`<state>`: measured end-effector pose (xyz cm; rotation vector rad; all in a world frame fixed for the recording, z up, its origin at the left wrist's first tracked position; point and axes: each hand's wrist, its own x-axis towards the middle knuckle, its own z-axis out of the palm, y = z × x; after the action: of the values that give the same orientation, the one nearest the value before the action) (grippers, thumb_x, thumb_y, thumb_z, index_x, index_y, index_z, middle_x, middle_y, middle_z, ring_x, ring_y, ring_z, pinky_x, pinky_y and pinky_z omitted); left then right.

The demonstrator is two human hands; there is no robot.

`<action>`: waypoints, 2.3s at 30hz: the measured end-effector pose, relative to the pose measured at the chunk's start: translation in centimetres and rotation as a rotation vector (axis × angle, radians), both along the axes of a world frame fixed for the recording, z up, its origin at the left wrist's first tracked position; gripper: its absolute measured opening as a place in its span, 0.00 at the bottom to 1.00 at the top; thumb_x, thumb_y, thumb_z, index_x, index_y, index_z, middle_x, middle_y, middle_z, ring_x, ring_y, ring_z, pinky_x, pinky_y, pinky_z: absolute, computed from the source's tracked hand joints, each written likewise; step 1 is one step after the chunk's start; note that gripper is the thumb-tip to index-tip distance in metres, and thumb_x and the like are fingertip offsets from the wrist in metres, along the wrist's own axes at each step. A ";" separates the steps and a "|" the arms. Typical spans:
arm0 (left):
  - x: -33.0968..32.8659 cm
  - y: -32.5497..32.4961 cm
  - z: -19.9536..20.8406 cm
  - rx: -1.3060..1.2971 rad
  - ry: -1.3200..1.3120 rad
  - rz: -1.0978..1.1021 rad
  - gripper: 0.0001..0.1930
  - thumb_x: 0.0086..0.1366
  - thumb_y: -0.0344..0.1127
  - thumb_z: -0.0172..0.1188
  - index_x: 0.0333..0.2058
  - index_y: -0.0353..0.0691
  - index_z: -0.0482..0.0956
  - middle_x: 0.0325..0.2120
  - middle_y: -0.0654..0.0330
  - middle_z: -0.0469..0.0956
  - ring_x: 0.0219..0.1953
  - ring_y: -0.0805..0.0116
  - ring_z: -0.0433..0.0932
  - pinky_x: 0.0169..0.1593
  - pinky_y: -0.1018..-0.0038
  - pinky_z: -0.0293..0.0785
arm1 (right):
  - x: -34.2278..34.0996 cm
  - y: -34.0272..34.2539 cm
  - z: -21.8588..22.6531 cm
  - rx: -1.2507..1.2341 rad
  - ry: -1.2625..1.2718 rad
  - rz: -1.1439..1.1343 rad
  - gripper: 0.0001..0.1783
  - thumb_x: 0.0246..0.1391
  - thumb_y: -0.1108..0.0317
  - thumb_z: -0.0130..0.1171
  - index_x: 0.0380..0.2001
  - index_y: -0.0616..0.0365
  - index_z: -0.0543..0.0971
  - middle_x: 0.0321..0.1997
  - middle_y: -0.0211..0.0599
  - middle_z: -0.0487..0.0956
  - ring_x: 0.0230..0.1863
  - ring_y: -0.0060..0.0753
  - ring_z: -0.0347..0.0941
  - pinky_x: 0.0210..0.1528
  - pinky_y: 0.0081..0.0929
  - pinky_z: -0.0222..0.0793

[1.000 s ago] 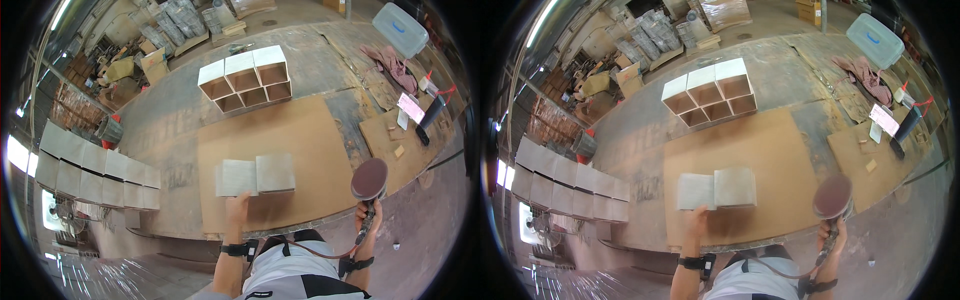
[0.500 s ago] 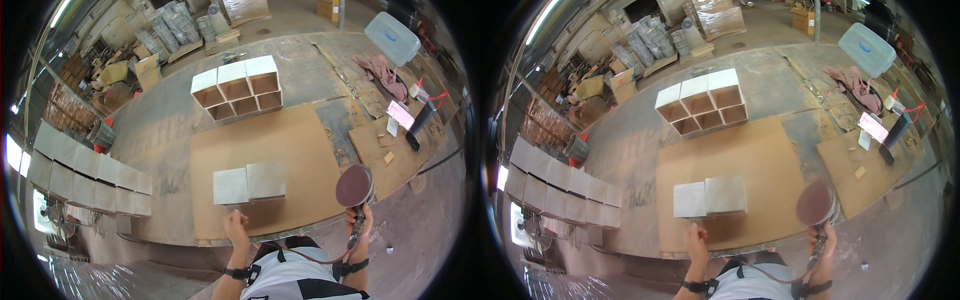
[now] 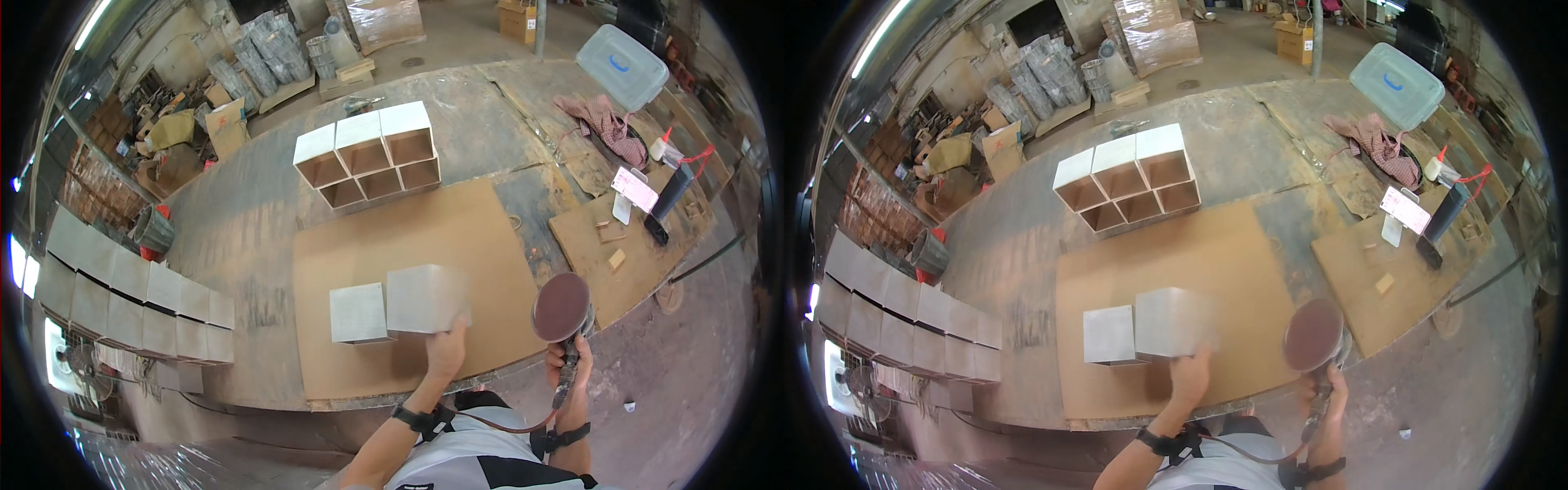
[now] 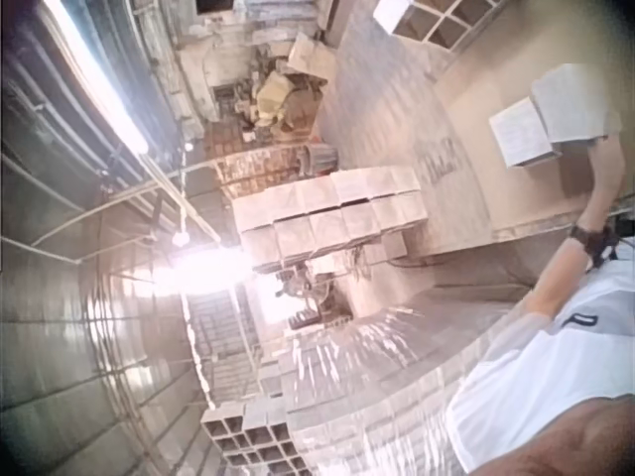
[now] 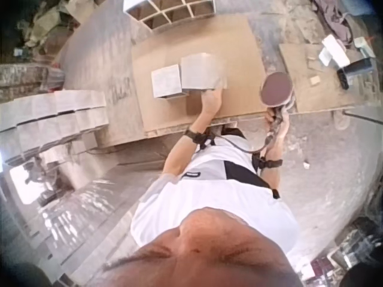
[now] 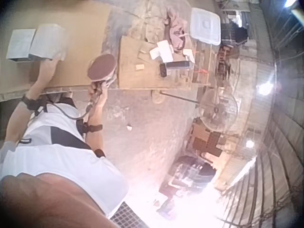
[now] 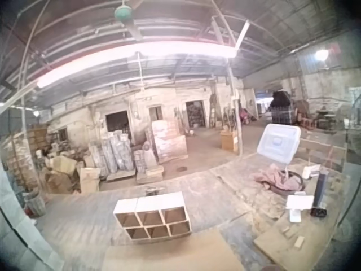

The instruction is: Sanding a small white wooden box using a power sander.

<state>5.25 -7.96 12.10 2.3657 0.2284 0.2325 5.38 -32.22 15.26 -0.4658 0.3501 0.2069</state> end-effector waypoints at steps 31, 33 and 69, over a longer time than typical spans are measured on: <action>-8.1 7.1 -2.0 -0.078 -0.148 0.480 0.26 0.50 0.43 0.67 0.40 0.30 0.69 0.35 0.45 0.70 0.42 0.47 0.68 0.46 0.60 0.66 | -0.6 0.7 0.3 -0.193 0.006 0.077 0.21 0.50 0.63 0.59 0.45 0.58 0.68 0.32 0.34 0.72 0.26 0.25 0.66 0.18 0.17 0.63; -6.0 9.1 -2.4 -0.212 -0.011 0.395 0.29 0.50 0.45 0.67 0.43 0.29 0.70 0.40 0.39 0.72 0.44 0.44 0.71 0.46 0.60 0.68 | -0.2 1.4 0.1 -0.203 -0.019 0.084 0.21 0.49 0.63 0.60 0.45 0.58 0.68 0.33 0.34 0.72 0.26 0.25 0.66 0.18 0.17 0.63; 1.0 9.3 -6.6 0.024 0.519 0.042 0.35 0.58 0.49 0.53 0.61 0.37 0.57 0.62 0.47 0.55 0.65 0.51 0.50 0.66 0.58 0.46 | 5.0 16.4 10.8 -1.568 -0.914 0.396 0.48 0.39 0.81 0.61 0.65 0.61 0.52 0.57 0.38 0.69 0.54 0.24 0.66 0.54 0.22 0.62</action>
<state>6.23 1.36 5.52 2.4076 0.5218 -0.3676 10.42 -15.77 26.03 -2.0882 -0.5949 0.0413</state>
